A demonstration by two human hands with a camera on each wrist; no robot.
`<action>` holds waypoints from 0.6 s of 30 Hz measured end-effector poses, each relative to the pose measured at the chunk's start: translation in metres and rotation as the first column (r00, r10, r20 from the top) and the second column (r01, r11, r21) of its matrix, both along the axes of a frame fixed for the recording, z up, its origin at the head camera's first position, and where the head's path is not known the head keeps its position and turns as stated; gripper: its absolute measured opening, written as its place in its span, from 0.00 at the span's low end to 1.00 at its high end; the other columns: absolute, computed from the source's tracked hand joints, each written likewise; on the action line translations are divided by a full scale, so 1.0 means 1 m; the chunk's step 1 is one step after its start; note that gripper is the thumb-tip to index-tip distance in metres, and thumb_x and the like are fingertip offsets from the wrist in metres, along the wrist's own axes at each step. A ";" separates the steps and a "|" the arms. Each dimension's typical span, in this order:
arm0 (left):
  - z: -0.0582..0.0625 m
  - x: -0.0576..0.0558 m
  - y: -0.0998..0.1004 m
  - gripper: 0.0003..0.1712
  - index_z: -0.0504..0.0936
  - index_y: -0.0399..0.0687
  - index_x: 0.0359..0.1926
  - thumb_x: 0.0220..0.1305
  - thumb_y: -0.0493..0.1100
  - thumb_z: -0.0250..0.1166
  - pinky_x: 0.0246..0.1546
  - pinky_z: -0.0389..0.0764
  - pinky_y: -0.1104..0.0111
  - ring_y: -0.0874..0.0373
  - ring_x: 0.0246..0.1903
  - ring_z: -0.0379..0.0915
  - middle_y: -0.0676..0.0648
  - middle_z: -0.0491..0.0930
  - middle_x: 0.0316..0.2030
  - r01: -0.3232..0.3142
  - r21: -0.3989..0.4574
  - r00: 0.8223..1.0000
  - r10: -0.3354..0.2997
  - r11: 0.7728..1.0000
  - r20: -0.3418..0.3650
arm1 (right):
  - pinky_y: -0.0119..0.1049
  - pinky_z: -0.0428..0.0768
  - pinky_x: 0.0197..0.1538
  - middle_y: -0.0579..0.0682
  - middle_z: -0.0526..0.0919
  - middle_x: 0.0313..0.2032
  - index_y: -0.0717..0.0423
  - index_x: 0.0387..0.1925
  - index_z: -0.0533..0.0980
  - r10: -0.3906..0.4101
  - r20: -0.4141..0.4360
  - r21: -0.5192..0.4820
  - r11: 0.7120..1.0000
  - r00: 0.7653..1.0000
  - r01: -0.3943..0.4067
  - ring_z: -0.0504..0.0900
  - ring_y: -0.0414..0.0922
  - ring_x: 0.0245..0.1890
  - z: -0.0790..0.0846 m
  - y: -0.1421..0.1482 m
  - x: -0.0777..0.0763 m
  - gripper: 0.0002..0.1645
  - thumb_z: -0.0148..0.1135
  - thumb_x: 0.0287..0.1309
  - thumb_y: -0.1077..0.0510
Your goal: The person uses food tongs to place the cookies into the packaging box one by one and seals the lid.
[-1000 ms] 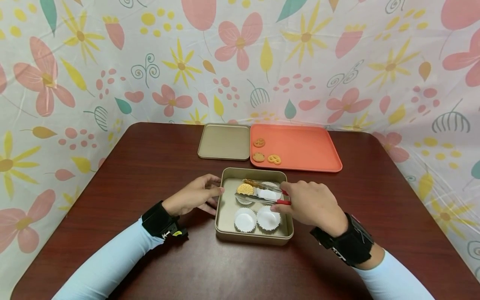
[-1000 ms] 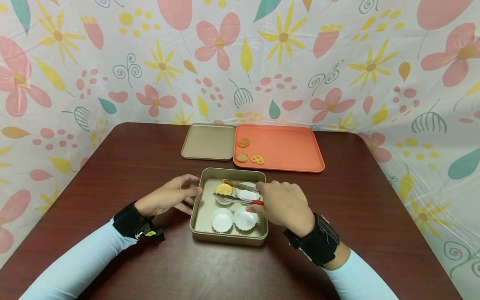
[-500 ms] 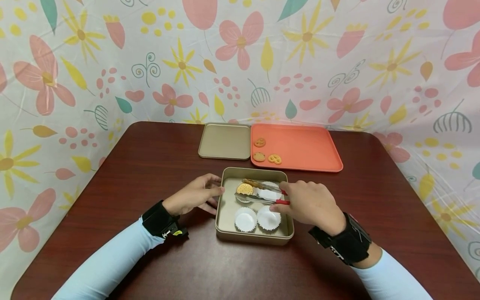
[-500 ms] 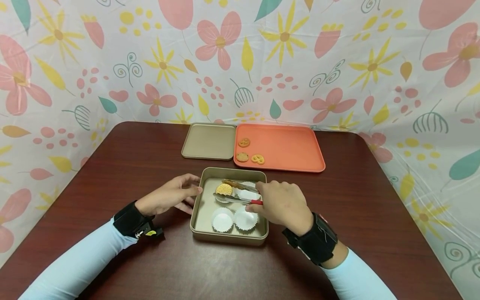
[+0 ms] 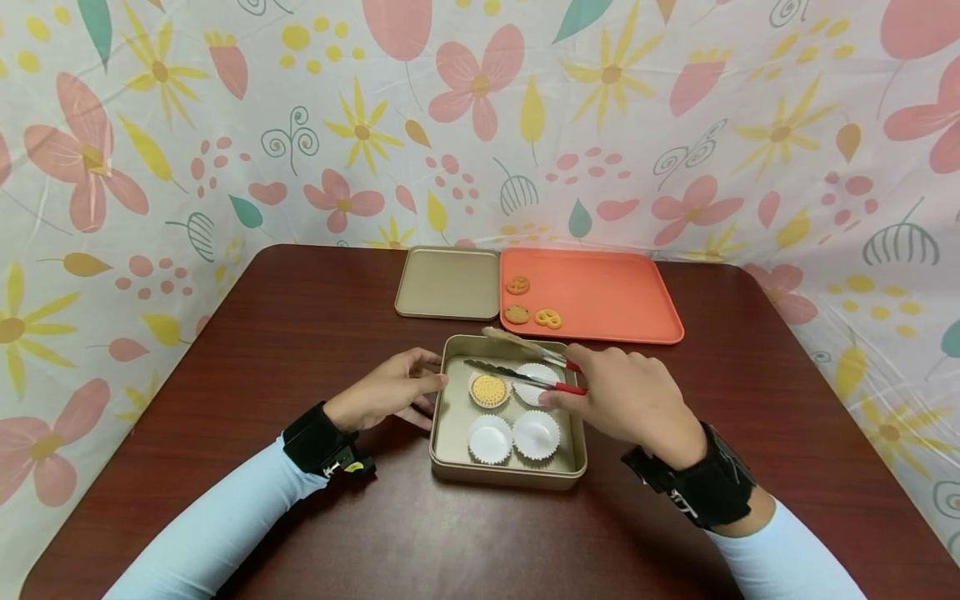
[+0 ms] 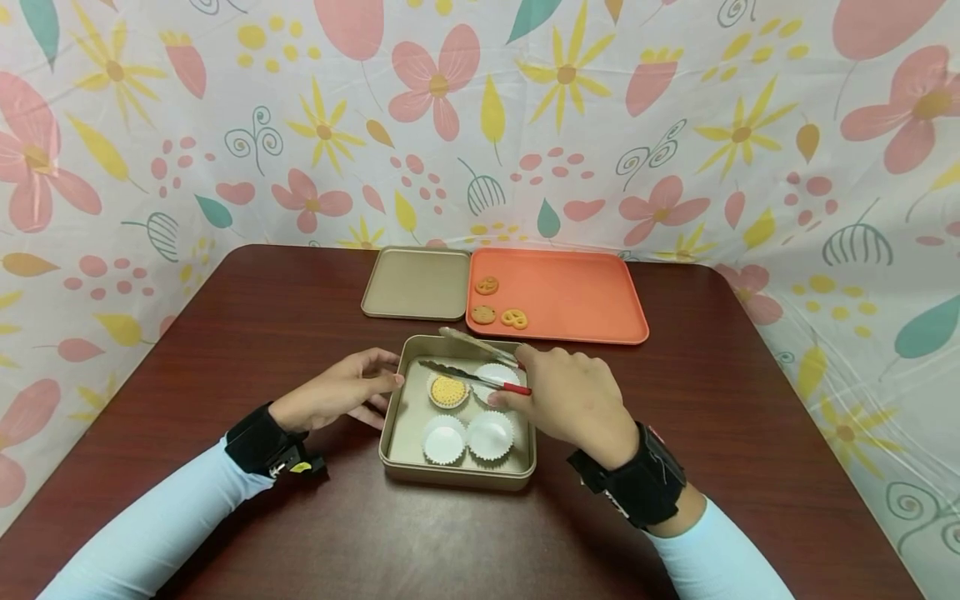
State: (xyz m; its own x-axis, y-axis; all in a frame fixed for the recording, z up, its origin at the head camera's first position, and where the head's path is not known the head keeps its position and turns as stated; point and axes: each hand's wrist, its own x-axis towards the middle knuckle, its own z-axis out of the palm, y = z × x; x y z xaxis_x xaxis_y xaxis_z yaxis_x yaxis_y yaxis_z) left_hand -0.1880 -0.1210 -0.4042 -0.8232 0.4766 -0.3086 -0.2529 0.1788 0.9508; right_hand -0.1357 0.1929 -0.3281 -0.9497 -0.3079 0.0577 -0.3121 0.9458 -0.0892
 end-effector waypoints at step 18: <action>0.000 0.000 0.000 0.32 0.57 0.32 0.72 0.76 0.40 0.60 0.37 0.91 0.52 0.39 0.39 0.83 0.28 0.70 0.58 0.003 0.006 1.000 -0.003 1.000 0.002 | 0.38 0.61 0.19 0.47 0.68 0.20 0.48 0.37 0.72 -0.131 0.003 -0.116 0.985 0.991 0.130 0.69 0.47 0.21 0.010 0.026 -0.030 0.37 0.64 0.54 0.20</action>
State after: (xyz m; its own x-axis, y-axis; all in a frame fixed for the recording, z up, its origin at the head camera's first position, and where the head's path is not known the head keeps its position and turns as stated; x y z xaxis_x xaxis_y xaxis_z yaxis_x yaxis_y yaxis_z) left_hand -0.1882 -0.1205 -0.4040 -0.8212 0.4806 -0.3077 -0.2546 0.1741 0.9513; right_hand -0.1661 0.2189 -0.3180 -0.9809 -0.1723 0.0904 -0.1874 0.9619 -0.1991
